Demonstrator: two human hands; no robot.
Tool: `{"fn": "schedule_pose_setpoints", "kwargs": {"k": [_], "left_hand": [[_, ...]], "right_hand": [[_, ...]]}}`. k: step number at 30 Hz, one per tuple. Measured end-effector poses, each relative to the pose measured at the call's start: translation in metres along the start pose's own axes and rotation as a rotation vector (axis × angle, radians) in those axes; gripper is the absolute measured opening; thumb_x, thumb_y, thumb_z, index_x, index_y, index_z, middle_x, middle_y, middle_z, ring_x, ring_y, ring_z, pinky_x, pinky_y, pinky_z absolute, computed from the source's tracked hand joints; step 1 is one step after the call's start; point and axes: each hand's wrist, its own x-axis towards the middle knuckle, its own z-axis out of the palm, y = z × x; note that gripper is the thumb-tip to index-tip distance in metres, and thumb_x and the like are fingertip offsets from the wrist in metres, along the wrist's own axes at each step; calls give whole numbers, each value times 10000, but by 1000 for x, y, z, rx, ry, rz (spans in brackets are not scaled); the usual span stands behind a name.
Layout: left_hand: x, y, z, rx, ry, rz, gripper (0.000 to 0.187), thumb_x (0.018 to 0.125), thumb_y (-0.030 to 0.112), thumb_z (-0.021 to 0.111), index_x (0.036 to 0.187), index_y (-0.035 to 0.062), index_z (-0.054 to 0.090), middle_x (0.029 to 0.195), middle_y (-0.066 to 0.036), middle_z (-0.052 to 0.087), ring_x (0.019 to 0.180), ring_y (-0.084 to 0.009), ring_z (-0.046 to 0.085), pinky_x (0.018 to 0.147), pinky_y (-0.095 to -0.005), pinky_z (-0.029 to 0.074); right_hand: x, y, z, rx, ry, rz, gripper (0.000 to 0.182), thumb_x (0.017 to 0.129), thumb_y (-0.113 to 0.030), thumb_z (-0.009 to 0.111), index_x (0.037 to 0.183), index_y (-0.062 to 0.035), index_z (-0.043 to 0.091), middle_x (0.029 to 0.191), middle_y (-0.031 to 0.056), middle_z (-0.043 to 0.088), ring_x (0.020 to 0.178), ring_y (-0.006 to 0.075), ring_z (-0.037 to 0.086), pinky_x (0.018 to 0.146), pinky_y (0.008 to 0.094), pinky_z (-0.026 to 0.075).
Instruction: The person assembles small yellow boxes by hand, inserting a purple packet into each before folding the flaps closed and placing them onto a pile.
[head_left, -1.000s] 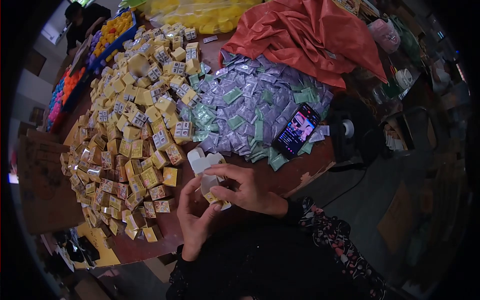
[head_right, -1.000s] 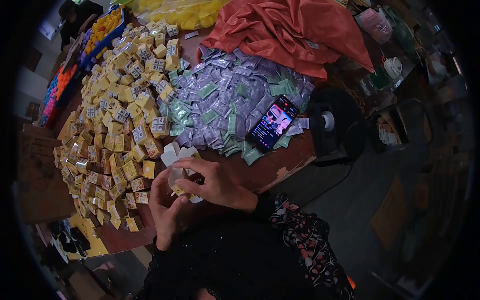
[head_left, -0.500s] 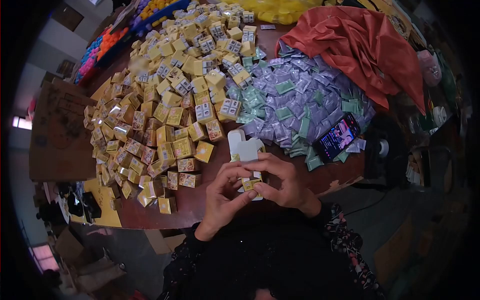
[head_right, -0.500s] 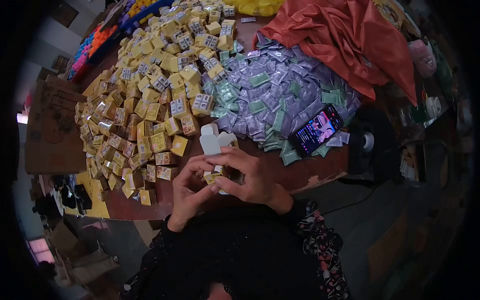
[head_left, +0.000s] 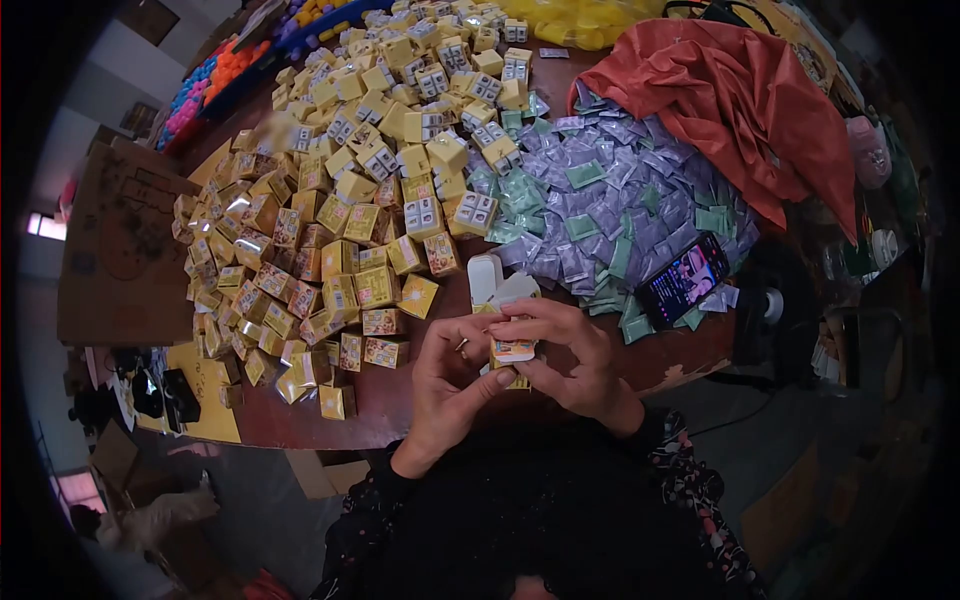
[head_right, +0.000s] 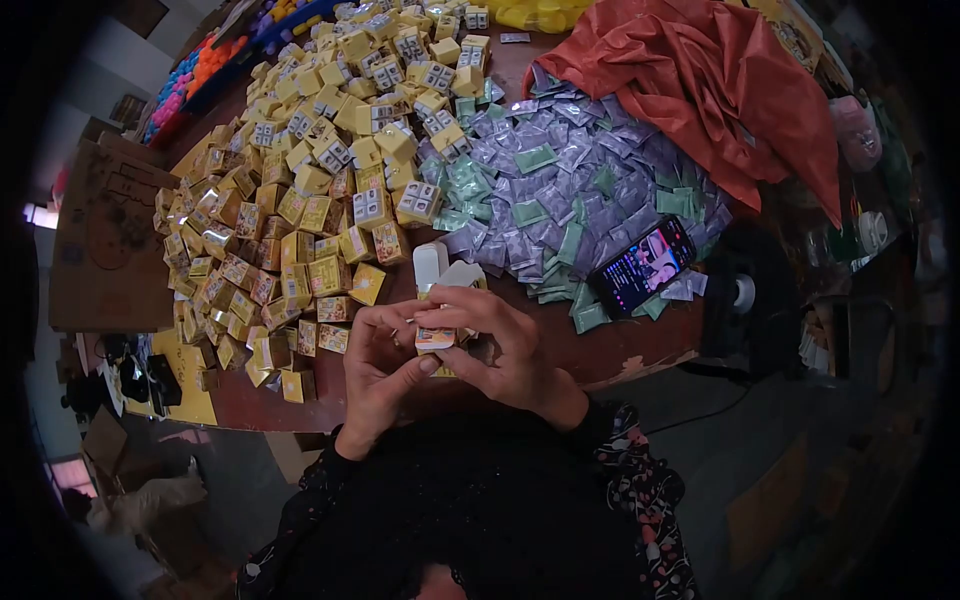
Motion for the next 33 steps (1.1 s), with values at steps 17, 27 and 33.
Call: {"fn": "schedule_pose_setpoints", "kwargs": {"k": [17, 27, 33], "left_hand": [[1, 7, 5, 161, -6, -96, 456, 899, -103, 721, 1253, 25, 464, 1435, -191, 516, 1338, -243, 540, 1121, -381, 454], [1, 6, 1, 128, -66, -166, 493, 923, -108, 698, 1340, 6, 462, 1436, -133, 512, 1381, -249, 532, 1116, -342, 473], [2, -1, 3, 82, -37, -156, 485, 931, -96, 699, 1347, 9, 473, 1436, -125, 518, 1367, -245, 544, 1090, -339, 494]], "right_hand": [[-2, 10, -7, 247, -10, 252, 147, 877, -4, 793, 996, 6, 706, 1127, 146, 741, 1093, 199, 700, 936, 321, 565], [-1, 7, -17, 202, -26, 367, 123, 927, -66, 768, 996, 19, 713, 1049, 121, 775, 1002, 168, 737, 896, 301, 579], [0, 10, -16, 186, -25, 299, 109, 920, -77, 778, 982, 5, 742, 1054, 113, 776, 986, 163, 731, 878, 298, 571]]}}
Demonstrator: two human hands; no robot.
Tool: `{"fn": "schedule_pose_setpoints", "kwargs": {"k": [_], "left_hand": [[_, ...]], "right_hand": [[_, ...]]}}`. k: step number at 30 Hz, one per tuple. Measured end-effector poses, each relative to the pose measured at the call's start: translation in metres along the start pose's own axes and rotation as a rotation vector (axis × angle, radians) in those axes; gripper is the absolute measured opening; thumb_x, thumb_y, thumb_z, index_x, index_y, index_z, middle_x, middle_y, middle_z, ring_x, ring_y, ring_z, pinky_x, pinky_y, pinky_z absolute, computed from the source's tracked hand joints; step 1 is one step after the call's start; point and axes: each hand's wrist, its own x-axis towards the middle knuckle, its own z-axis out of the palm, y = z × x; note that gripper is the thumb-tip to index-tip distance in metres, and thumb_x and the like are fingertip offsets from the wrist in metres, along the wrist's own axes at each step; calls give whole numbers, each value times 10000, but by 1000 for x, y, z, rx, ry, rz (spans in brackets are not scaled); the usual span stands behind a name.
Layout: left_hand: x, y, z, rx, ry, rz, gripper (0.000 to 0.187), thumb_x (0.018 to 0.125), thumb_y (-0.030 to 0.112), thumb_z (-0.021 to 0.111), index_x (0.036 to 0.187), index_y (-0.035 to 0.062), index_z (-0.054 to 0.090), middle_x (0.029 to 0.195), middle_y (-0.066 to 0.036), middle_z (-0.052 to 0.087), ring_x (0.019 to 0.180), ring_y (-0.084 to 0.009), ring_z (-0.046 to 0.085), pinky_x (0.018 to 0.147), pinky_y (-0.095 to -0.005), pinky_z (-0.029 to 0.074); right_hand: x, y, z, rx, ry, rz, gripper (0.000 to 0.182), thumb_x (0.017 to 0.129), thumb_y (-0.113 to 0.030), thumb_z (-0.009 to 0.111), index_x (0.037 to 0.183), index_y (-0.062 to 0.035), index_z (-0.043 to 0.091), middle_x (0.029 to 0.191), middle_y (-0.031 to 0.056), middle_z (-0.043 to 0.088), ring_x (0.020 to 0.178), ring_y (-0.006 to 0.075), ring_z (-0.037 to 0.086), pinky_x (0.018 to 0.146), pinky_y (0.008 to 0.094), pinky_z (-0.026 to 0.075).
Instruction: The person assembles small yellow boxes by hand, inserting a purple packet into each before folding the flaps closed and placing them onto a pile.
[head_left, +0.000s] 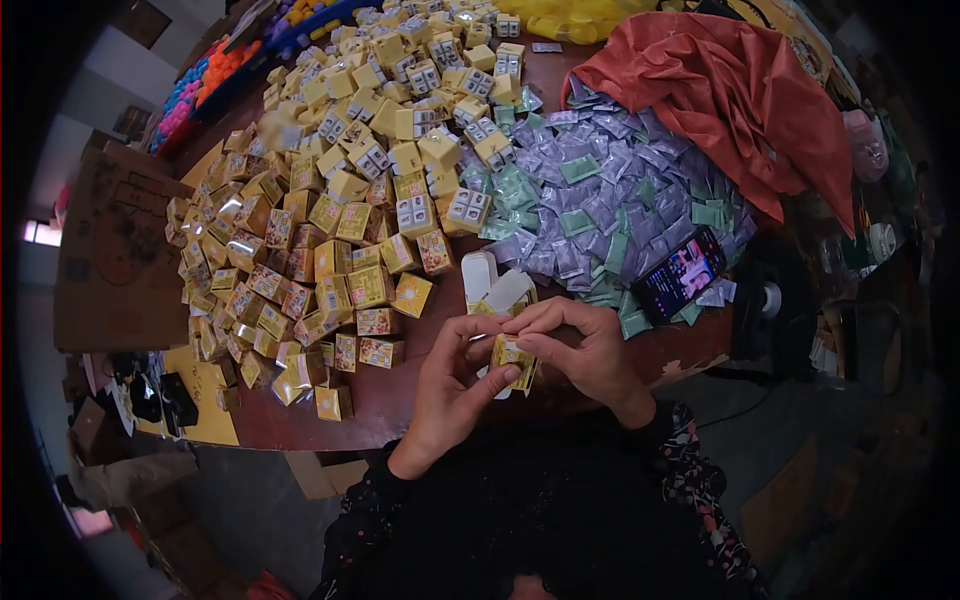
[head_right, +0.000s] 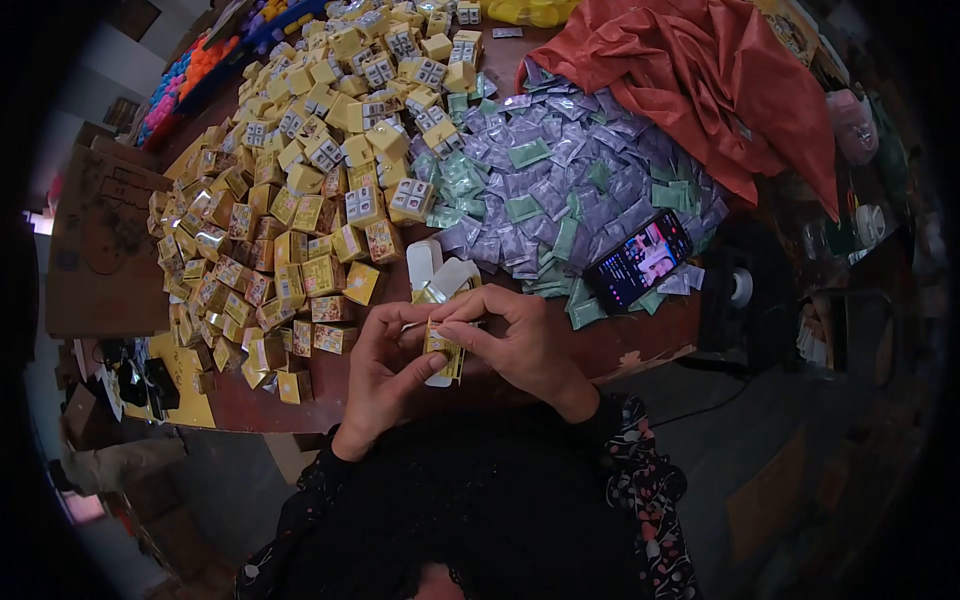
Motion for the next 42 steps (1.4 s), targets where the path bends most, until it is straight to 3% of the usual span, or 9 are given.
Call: {"fn": "schedule_pose_setpoints", "kwargs": {"k": [9, 12, 15, 18, 21, 24, 36, 39, 42], "left_hand": [[0, -4, 0, 1, 8, 71, 401, 957, -77, 677, 1321, 23, 542, 1472, -122, 495, 1368, -238, 540, 1095, -346, 481], [0, -3, 0, 36, 16, 68, 384, 956, -79, 675, 1308, 26, 561, 1474, -121, 490, 1349, -232, 553, 1094, -347, 479], [1, -2, 0, 102, -3, 30, 388, 955, -81, 675, 1310, 31, 564, 1470, -119, 486, 1332, -223, 562, 1086, -344, 480], [0, -4, -1, 105, -24, 1, 383, 956, -85, 671, 1305, 33, 569, 1466, -118, 481, 1327, -217, 564, 1074, -344, 489], [-1, -7, -3, 108, -20, 10, 366, 956, -97, 661, 1288, 33, 581, 1469, -121, 476, 1335, -220, 558, 1071, -347, 499], [-1, -4, 0, 74, 2, 35, 330, 957, -107, 651, 1251, 32, 594, 1478, -128, 473, 1343, -224, 550, 1077, -346, 498], [-6, -11, -3, 107, 27, -7, 182, 966, -76, 661, 1094, 28, 584, 1466, -143, 499, 1278, -181, 565, 1054, -328, 485], [-1, -8, -3, 38, 79, 71, 177, 968, -41, 679, 1078, 33, 561, 1458, -162, 501, 1283, -197, 561, 1076, -353, 474], [5, -1, -4, -143, 168, 164, 241, 950, -7, 709, 1079, 54, 514, 1399, -168, 519, 1296, -238, 563, 1095, -384, 468]], "right_hand": [[3, 5, 0, -174, -25, -304, 121, 875, -44, 803, 971, -17, 734, 1059, 119, 763, 997, 227, 730, 879, 334, 563], [0, 3, 4, -154, -25, -240, 58, 915, 33, 740, 965, 30, 709, 1127, 165, 726, 1107, 188, 677, 936, 319, 549], [-2, -6, 1, 146, -37, 152, 53, 919, 25, 736, 967, 26, 713, 1129, 160, 726, 1110, 166, 668, 934, 308, 548], [3, -17, -7, 14, -107, 199, 35, 930, 19, 725, 964, 20, 716, 1132, 154, 727, 1109, 142, 657, 930, 295, 544], [-1, -11, -5, -136, -93, 101, 59, 910, 18, 746, 965, 20, 725, 1131, 151, 728, 1117, 172, 667, 914, 296, 545], [2, 3, -9, -161, -144, -213, 95, 876, 17, 775, 962, 14, 734, 1145, 137, 729, 1131, 226, 676, 911, 333, 549], [-2, 8, -7, -576, -109, -579, 262, 781, -78, 843, 1031, -80, 763, 1255, 105, 696, 1193, 337, 650, 939, 400, 559], [-4, 5, -11, -386, -95, -413, 428, 793, -97, 857, 1196, -68, 715, 1307, 131, 672, 1223, 312, 642, 981, 390, 552], [-12, 2, 5, -64, 3, -47, 549, 851, -98, 826, 1345, -36, 598, 1334, 149, 653, 1213, 260, 647, 1014, 378, 544]]}}
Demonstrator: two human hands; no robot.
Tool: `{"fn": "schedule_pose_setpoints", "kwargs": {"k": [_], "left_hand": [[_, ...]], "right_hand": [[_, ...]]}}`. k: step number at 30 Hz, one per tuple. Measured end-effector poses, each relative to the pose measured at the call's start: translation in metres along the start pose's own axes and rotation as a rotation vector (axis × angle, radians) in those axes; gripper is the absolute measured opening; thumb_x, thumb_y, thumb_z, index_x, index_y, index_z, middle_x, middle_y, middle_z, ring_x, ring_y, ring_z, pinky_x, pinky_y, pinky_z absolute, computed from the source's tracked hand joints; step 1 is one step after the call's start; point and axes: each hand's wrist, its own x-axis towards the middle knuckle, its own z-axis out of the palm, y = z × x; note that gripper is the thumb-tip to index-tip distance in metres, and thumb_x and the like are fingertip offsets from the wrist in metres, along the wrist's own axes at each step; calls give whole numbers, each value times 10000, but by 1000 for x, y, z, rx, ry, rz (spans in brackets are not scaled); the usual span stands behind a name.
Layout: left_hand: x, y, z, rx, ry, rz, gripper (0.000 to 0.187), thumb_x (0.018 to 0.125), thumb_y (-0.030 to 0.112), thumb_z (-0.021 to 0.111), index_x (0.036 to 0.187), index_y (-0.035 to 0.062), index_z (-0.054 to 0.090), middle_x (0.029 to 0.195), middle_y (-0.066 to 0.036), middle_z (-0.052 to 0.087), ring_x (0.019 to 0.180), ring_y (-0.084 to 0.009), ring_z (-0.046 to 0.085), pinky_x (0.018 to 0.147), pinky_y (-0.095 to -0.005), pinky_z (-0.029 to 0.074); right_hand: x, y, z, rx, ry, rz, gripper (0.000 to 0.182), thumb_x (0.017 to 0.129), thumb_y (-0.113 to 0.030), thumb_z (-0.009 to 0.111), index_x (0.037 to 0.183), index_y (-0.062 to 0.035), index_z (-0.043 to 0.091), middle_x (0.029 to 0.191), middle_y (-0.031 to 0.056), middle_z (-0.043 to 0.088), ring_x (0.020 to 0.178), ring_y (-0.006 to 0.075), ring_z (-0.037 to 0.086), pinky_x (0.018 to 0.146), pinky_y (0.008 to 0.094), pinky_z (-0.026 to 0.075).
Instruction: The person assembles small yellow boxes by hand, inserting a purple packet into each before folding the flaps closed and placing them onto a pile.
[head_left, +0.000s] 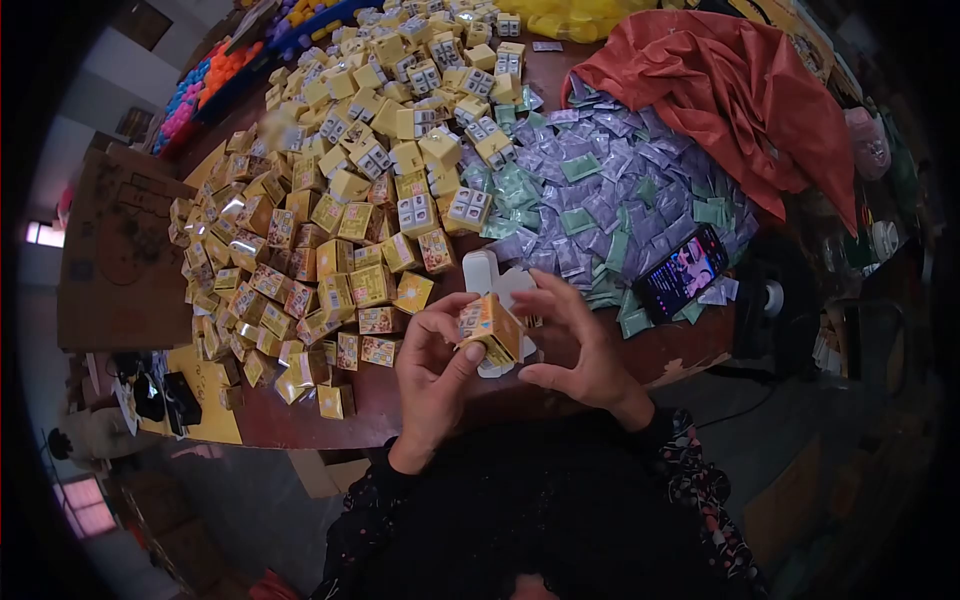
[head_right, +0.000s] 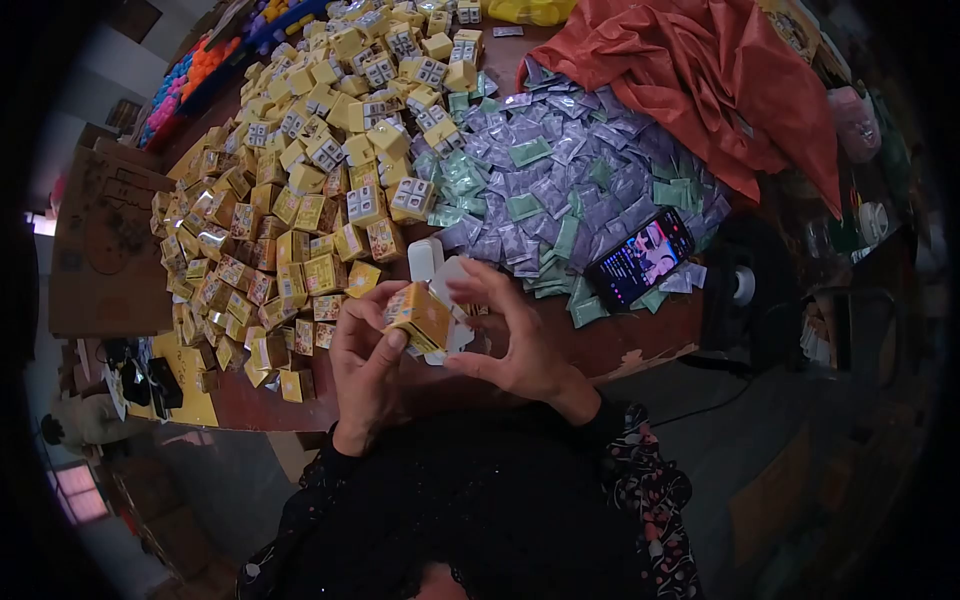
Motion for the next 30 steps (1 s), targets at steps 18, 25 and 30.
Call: {"fn": "schedule_pose_setpoints", "kwargs": {"k": [18, 25, 30], "left_hand": [[-19, 39, -19, 646, -207, -364, 564, 825, -77, 733, 1346, 42, 554, 1272, -93, 625, 1184, -204, 640, 1034, -346, 504], [-15, 33, -20, 468, -139, -351, 549, 834, -72, 751, 1325, 37, 533, 1247, -49, 634, 1186, -163, 627, 1056, -346, 508], [-10, 32, -15, 417, -135, -330, 562, 835, -69, 771, 1333, 35, 530, 1263, -61, 631, 1191, -168, 627, 1063, -346, 510]], "right_hand": [[42, -24, -92, -855, 304, 221, 330, 860, -107, 804, 1167, -43, 702, 1014, 106, 737, 883, 214, 735, 767, 330, 549], [30, -14, -129, -1230, 51, 72, 435, 789, -67, 802, 1203, -105, 674, 1128, 110, 655, 923, 324, 686, 810, 412, 540], [40, 5, -135, -1194, 78, 174, 361, 787, -36, 801, 1119, -76, 666, 1090, 101, 662, 857, 287, 695, 754, 379, 533]]}}
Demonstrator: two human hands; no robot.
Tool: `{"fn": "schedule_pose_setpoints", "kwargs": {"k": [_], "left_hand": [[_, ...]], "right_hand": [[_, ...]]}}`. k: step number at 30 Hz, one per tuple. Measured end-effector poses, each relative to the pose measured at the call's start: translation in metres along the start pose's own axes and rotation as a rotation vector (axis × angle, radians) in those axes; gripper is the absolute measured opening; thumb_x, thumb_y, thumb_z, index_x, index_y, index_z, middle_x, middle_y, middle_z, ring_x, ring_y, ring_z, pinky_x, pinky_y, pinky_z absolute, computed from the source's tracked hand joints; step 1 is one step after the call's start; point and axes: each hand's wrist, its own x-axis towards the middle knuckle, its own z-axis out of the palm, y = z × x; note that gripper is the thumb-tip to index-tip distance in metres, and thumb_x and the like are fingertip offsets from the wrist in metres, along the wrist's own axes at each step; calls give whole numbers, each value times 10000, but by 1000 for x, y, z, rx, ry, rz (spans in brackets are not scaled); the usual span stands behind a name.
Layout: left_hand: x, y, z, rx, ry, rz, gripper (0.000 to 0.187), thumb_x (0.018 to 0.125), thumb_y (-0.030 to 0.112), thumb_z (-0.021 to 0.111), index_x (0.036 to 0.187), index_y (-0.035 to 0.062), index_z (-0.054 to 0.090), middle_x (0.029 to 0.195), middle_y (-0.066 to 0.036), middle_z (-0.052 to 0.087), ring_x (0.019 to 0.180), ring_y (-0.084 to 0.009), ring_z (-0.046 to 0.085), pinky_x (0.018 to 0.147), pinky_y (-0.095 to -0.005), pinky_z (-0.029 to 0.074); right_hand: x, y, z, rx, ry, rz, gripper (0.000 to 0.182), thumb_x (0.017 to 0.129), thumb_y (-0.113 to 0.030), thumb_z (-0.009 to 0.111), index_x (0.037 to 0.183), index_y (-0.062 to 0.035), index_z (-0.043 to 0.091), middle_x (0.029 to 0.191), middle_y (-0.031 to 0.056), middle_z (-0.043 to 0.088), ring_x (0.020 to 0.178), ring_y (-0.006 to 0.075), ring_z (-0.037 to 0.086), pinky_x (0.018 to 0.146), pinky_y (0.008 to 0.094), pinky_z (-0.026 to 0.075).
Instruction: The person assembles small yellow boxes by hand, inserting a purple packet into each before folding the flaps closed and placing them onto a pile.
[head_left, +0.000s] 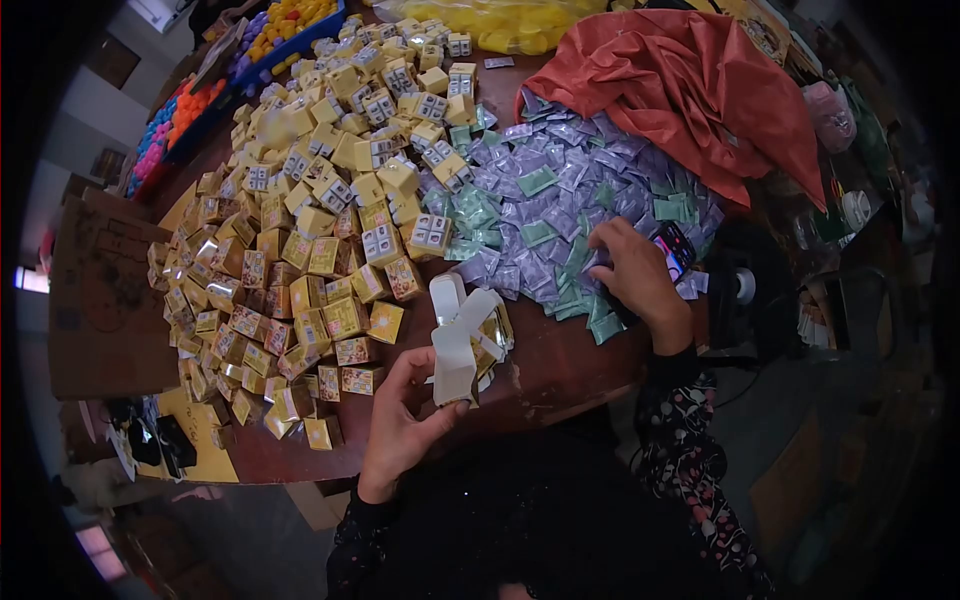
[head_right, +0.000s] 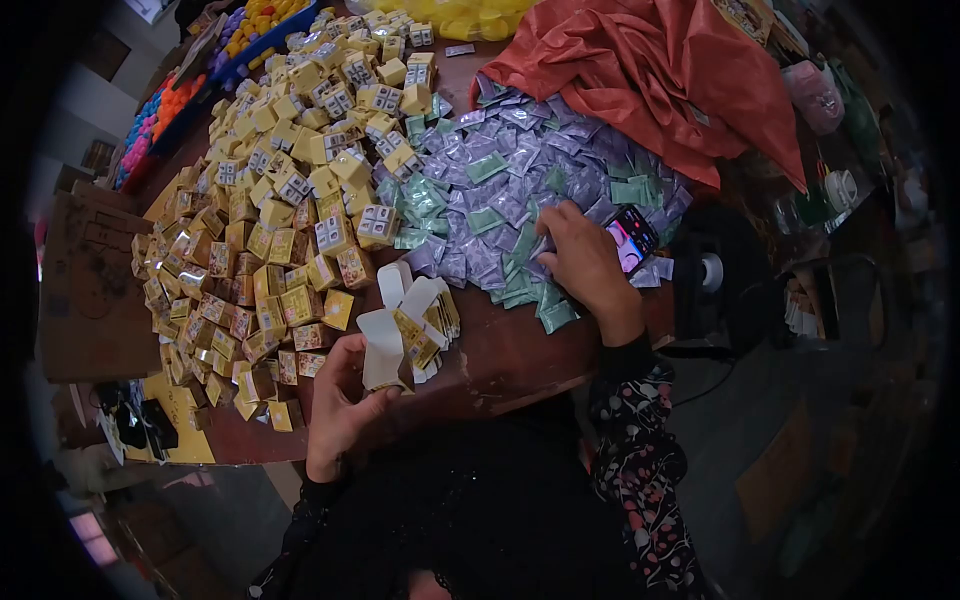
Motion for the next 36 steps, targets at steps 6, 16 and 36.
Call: {"fn": "schedule_pose_setpoints", "kwargs": {"k": [6, 16, 36], "left_hand": [[14, -10, 13, 126, 112, 95, 556, 835, -41, 808, 1331, 22, 562, 1288, -81, 635, 1202, -183, 627, 1042, -358, 537], [24, 1, 28, 492, 114, 228, 627, 762, -17, 880, 1329, 18, 615, 1249, -95, 646, 1145, -210, 663, 927, -347, 604], [21, -21, 29, -15, 40, 563, 823, 705, 87, 948, 1398, 29, 508, 1371, -125, 559, 1250, -234, 607, 942, -367, 628]], "right_hand": [[0, -28, -23, 570, 27, -16, 100, 856, -24, 761, 914, -7, 681, 785, 88, 699, 728, 186, 693, 665, 325, 521], [-10, -119, -42, 268, -139, -683, 149, 842, -57, 760, 980, -56, 704, 907, 86, 667, 834, 286, 700, 706, 358, 555], [-59, -124, 27, 926, 164, -518, 565, 898, -191, 790, 1392, 24, 620, 1297, 203, 663, 1142, 347, 679, 961, 399, 546]]}}
